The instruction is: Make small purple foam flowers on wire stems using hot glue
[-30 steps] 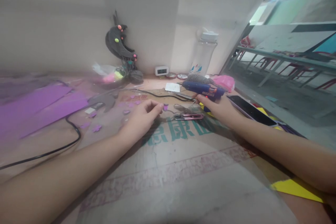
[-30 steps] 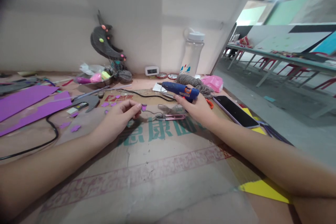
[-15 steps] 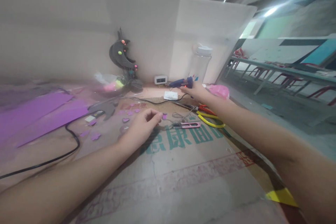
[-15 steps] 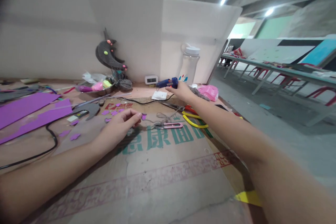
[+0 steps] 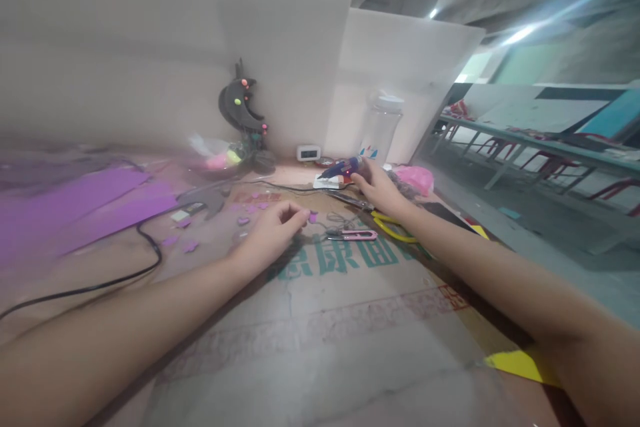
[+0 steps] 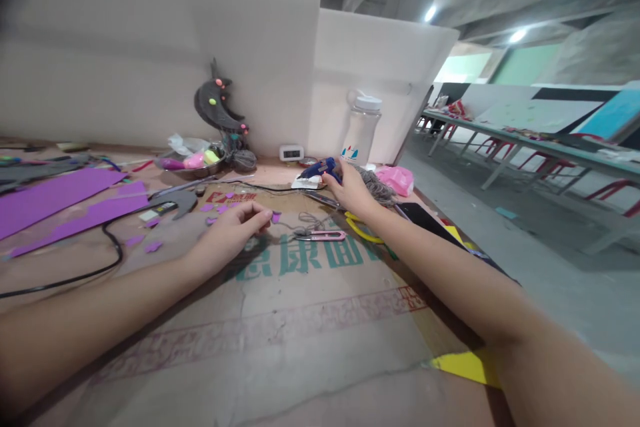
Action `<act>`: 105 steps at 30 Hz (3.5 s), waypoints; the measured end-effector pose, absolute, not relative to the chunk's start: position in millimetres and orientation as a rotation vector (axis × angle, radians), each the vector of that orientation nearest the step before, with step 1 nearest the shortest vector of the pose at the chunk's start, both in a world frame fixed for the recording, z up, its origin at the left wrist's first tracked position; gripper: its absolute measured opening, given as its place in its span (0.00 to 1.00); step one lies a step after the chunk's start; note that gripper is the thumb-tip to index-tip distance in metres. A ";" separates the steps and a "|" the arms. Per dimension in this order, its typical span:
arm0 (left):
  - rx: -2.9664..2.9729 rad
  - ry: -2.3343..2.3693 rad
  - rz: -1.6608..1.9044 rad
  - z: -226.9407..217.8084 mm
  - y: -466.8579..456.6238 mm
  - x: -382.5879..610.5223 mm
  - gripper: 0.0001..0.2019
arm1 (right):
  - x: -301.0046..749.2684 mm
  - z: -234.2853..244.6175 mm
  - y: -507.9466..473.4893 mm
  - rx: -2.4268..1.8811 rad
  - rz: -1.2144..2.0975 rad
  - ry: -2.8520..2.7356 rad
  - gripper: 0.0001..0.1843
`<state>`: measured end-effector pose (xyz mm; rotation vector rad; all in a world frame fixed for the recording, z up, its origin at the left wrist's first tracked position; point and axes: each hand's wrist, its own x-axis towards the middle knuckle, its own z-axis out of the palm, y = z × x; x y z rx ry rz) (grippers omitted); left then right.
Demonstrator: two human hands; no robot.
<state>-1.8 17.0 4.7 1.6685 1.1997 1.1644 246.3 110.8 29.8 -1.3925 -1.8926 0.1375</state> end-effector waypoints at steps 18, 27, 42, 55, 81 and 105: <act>1.716 1.190 1.216 -0.3 18.2 -4.7 0.13 | 204.1 4.8 20.0 -1.095 0.558 -2.122 0.13; 1.738 1.188 1.183 4.7 14.1 -3.0 0.13 | 206.4 5.0 22.1 -0.958 0.346 -2.062 0.05; 1.834 1.155 0.992 5.1 10.8 -1.6 0.14 | 205.4 5.8 19.9 -1.051 0.360 -2.127 0.11; 1.832 1.139 0.876 1.5 13.6 -2.5 0.15 | 205.8 -0.2 23.0 -1.042 0.403 -2.091 0.12; 2.090 0.989 0.962 -0.1 4.4 1.5 0.19 | 197.1 7.3 15.0 -1.101 0.470 -2.101 0.14; 2.064 1.004 0.945 0.4 5.8 0.1 0.17 | 196.1 8.9 15.2 -1.121 0.532 -2.088 0.15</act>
